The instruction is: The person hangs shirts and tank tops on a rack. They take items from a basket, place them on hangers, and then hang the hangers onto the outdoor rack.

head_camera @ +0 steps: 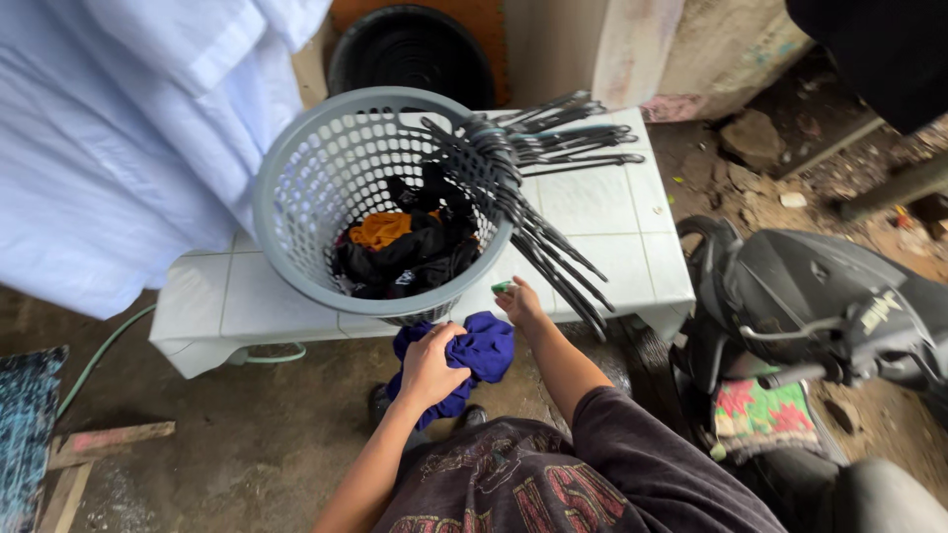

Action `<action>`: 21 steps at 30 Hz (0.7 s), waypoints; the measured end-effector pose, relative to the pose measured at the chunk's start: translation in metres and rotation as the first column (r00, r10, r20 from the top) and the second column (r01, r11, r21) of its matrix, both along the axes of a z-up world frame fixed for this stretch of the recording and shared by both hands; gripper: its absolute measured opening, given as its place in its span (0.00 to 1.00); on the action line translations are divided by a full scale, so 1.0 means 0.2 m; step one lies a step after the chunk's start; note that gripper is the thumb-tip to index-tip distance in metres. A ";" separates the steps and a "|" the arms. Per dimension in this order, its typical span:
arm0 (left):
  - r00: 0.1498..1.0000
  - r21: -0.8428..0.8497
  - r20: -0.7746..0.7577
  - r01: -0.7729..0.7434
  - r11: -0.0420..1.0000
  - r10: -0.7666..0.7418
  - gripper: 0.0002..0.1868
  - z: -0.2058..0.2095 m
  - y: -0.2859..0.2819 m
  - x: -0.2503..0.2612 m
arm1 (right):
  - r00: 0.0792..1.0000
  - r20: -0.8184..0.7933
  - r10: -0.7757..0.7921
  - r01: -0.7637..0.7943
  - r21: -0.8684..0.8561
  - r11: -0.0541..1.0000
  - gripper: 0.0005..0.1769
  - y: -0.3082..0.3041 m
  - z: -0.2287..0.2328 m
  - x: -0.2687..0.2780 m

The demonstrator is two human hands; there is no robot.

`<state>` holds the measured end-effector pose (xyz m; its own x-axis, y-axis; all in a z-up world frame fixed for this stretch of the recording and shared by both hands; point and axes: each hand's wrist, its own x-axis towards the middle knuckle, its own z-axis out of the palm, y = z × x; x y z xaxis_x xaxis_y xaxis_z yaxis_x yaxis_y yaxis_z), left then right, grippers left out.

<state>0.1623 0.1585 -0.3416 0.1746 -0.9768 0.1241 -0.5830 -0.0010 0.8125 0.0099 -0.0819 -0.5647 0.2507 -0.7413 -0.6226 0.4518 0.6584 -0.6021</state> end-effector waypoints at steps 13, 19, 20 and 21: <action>0.980 0.013 -0.193 0.051 0.999 -0.047 0.32 0.06 0.01 0.05 | 0.730 0.244 0.638 -0.668 0.060 0.742 0.33 0.41 0.39 -0.22; 0.835 -0.210 -0.352 0.369 0.905 -0.422 0.56 0.12 0.16 0.27 | 0.764 0.015 0.644 -0.593 -0.376 0.712 0.20 0.57 0.54 -0.15; 0.838 -0.213 -0.349 0.364 0.907 -0.419 0.56 0.12 0.20 0.32 | 0.761 0.014 0.649 -0.596 -0.379 0.708 0.20 0.59 0.61 -0.12; 0.623 -0.157 -0.709 0.317 0.935 -0.330 0.50 0.11 0.25 0.37 | 0.772 -0.050 0.634 -0.585 -0.444 0.678 0.19 0.63 0.70 -0.08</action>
